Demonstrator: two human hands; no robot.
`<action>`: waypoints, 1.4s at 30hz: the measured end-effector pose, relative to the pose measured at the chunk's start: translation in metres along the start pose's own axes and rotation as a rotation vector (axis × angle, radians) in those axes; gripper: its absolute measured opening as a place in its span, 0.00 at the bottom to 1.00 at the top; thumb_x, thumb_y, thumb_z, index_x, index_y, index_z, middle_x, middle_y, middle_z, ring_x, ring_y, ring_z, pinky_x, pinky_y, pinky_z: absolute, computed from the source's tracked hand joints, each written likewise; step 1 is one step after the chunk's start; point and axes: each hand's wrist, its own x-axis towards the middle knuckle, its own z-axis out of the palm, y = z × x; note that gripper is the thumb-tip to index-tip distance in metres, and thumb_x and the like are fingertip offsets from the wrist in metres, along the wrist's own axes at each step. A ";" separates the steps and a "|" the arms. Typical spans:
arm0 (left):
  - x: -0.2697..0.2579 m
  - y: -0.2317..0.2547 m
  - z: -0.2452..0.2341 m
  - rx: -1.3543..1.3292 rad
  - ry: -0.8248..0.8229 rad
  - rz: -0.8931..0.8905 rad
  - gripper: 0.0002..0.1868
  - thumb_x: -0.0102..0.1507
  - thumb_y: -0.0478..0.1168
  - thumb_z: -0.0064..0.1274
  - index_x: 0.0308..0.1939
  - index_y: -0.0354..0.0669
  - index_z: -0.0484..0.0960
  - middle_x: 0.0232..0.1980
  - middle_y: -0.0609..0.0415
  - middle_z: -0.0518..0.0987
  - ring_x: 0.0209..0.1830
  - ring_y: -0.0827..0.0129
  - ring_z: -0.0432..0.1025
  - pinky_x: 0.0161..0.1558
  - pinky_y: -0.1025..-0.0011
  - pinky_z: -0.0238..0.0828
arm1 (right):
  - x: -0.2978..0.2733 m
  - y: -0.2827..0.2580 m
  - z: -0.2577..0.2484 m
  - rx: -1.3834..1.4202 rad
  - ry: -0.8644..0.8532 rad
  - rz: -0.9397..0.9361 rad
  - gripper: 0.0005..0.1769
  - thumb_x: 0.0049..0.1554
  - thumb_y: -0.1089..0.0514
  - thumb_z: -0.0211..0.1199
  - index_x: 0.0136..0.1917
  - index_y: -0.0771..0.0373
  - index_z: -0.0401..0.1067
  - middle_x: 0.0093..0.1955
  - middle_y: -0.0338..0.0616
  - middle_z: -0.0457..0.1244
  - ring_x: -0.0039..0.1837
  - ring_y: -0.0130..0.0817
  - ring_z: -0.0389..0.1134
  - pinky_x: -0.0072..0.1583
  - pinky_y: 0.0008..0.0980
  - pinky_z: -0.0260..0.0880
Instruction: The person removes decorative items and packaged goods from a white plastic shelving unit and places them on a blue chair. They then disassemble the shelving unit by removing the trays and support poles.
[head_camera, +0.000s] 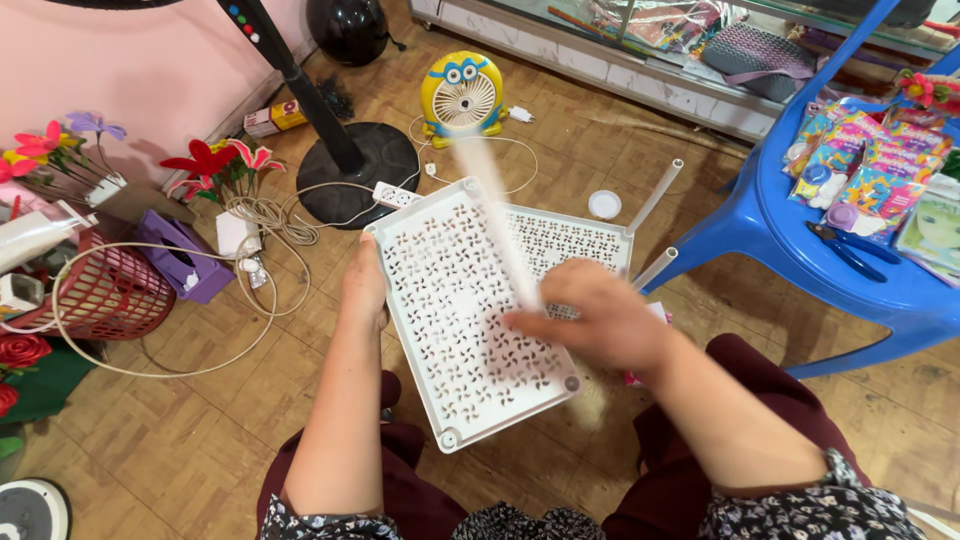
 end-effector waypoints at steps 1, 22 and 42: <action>0.002 -0.002 -0.001 -0.001 0.001 0.005 0.32 0.72 0.57 0.37 0.59 0.29 0.77 0.53 0.43 0.83 0.48 0.62 0.79 0.50 0.65 0.76 | 0.003 -0.009 0.003 -0.189 0.016 -0.198 0.19 0.55 0.55 0.66 0.61 0.48 0.80 0.51 0.36 0.65 0.57 0.34 0.68 0.60 0.39 0.67; -0.023 0.002 0.009 -0.241 -0.088 -0.182 0.31 0.69 0.57 0.44 0.64 0.35 0.74 0.63 0.44 0.80 0.59 0.60 0.77 0.59 0.59 0.74 | -0.009 0.018 0.048 0.815 0.002 0.835 0.31 0.64 0.41 0.43 0.73 0.59 0.60 0.45 0.46 0.67 0.40 0.37 0.69 0.39 0.41 0.71; -0.028 0.050 -0.019 -0.439 0.112 0.206 0.21 0.70 0.45 0.44 0.60 0.33 0.71 0.59 0.43 0.79 0.56 0.57 0.77 0.55 0.56 0.78 | 0.020 0.231 0.261 0.219 0.391 0.567 0.19 0.58 0.56 0.62 0.61 0.66 0.71 0.53 0.56 0.67 0.54 0.46 0.70 0.57 0.39 0.70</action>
